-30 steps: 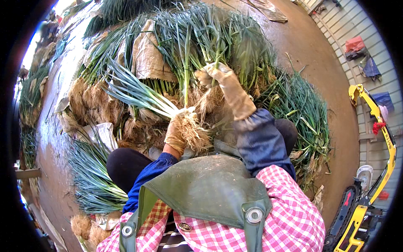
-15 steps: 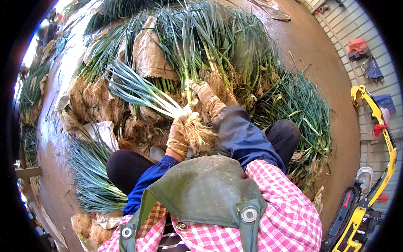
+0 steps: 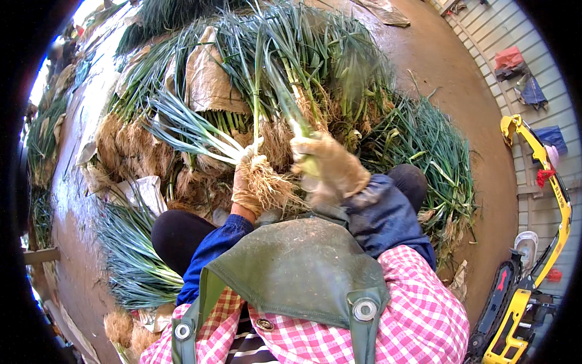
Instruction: The person cleans scallions by hand, removing the outer layers and roots from individual stalks before placing them into a bundle.
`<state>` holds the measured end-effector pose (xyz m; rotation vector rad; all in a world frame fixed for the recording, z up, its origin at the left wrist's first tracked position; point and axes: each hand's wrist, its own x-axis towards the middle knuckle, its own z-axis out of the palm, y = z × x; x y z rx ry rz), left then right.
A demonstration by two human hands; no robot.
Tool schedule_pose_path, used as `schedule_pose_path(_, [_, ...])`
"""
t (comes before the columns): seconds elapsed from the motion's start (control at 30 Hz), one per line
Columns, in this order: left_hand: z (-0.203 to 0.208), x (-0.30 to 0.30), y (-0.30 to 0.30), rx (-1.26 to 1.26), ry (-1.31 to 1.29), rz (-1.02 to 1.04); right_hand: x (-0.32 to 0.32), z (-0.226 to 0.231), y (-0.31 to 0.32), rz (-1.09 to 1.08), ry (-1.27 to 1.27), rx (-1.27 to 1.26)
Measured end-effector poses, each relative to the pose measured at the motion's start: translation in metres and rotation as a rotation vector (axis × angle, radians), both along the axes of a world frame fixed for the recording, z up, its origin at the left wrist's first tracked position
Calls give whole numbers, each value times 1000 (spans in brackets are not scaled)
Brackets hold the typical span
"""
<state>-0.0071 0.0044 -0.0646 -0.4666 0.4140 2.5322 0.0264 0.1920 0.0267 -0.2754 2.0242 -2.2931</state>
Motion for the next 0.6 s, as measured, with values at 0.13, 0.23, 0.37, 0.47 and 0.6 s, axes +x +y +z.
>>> schedule_pose_path(0.13, [-11, -5, -3, -79, 163, -107, 56, 77, 81, -218, 85, 235])
schedule_pose_path(0.23, [-2, 0, -1, -186, 70, -142, 87, 126, 172, -537, -426, 446])
schedule_pose_path(0.37, [7, 6, 16, -236, 115, -123, 150, 94, 323, -270, -1118, 2232])
schedule_pose_path(0.47, [0, 5, 11, -353, 153, -85, 95, 88, 253, -617, -550, 1979])
schedule_pose_path(0.6, [-24, 2, 9, -389, 197, -73, -19, 50, 109, -375, -445, 1005])
